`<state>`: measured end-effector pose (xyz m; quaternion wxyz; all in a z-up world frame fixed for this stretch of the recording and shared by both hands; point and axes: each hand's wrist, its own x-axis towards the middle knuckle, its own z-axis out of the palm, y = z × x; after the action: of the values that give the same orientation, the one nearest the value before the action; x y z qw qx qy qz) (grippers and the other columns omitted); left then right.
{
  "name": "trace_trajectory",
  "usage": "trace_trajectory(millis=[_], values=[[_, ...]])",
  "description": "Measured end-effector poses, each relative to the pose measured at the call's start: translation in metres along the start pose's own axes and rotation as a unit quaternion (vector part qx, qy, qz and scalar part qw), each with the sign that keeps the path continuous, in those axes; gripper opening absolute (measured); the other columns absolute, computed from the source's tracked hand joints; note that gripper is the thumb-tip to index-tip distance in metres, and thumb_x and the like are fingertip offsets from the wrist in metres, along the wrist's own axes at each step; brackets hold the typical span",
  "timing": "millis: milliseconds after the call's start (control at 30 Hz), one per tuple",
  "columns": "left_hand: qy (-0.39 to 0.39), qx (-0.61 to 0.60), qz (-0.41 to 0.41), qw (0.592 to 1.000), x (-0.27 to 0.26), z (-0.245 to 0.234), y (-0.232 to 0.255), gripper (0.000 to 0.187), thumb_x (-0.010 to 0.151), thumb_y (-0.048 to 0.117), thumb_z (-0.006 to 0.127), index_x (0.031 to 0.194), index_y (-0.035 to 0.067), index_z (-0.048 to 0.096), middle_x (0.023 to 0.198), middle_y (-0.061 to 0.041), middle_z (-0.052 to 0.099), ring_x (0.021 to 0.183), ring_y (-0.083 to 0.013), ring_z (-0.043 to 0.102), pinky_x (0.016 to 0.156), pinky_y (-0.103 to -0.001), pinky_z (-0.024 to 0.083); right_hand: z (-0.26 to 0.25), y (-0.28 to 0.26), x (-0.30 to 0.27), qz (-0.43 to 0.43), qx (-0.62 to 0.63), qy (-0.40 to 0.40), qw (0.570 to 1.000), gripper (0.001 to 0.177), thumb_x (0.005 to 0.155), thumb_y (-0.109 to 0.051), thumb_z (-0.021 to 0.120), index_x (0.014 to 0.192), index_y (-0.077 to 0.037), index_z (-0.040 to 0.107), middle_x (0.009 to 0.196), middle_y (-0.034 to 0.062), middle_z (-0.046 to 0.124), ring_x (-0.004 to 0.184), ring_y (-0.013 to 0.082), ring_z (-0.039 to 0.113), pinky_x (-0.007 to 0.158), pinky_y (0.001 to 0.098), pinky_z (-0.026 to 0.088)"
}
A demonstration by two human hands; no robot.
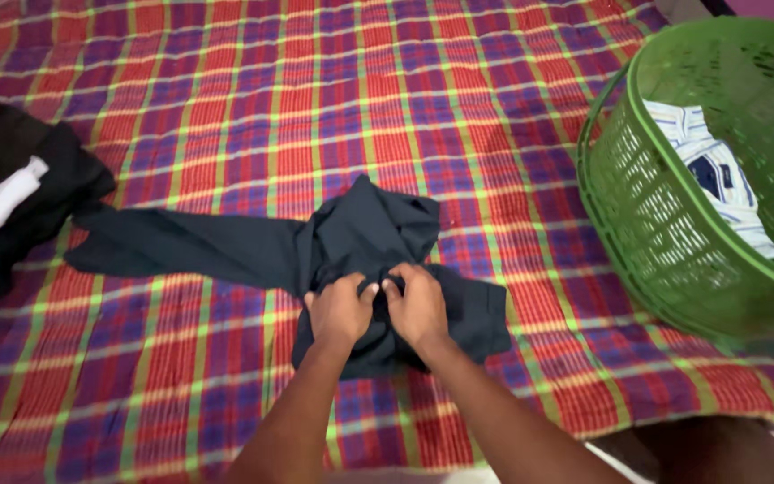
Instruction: The person folds a striped shirt and places it in a green basket, then flattens and folds a pair of dark trousers on a bed.
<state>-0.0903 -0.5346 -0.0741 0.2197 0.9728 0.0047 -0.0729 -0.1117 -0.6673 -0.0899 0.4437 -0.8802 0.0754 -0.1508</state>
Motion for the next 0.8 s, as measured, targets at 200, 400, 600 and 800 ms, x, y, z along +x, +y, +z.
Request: trace_trajectory(millis=[200, 400, 600, 800], values=[[-0.016, -0.073, -0.036, 0.997, 0.023, 0.028, -0.024, 0.04, 0.089, 0.048, 0.069, 0.117, 0.02, 0.073, 0.109, -0.012, 0.075, 0.108, -0.0325, 0.069, 0.102, -0.053, 0.038, 0.008, 0.006, -0.001, -0.014, 0.031, 0.023, 0.999, 0.016, 0.085, -0.013, 0.075, 0.097, -0.003, 0.071, 0.097, 0.0166, 0.069, 0.092, 0.0384, 0.067, 0.08, 0.0438, 0.053], [-0.029, -0.087, -0.032, 0.995, 0.023, 0.024, -0.023, 0.037, 0.089, 0.047, 0.068, 0.112, 0.018, 0.076, 0.105, -0.011, 0.077, 0.106, -0.0316, 0.07, 0.102, -0.053, 0.04, 0.01, 0.006, 0.002, 0.038, 0.048, 0.017, 0.998, 0.018, 0.084, -0.016, 0.077, 0.097, -0.005, 0.073, 0.093, 0.0145, 0.07, 0.083, 0.0341, 0.07, 0.072, 0.0409, 0.055], [-0.004, -0.095, 0.04, 0.995, 0.016, -0.006, -0.001, 0.032, 0.09, 0.042, 0.068, 0.104, 0.014, 0.075, 0.094, -0.016, 0.076, 0.097, -0.0359, 0.071, 0.095, -0.052, 0.044, -0.003, 0.004, 0.017, 0.095, 0.065, 0.031, 0.993, 0.022, 0.081, -0.022, 0.081, 0.096, -0.007, 0.078, 0.089, 0.0156, 0.077, 0.086, 0.0299, 0.076, 0.075, 0.0378, 0.057], [0.112, -0.128, 0.171, 0.971, 0.015, -0.073, 0.042, 0.03, 0.088, 0.037, 0.072, 0.096, 0.009, 0.075, 0.088, -0.021, 0.073, 0.089, -0.0416, 0.069, 0.077, -0.052, 0.055, -0.045, -0.045, 0.044, 0.01, 0.088, 0.111, 0.99, 0.02, 0.081, -0.02, 0.082, 0.089, -0.003, 0.077, 0.081, 0.0142, 0.077, 0.076, 0.023, 0.077, 0.07, 0.0362, 0.056]])
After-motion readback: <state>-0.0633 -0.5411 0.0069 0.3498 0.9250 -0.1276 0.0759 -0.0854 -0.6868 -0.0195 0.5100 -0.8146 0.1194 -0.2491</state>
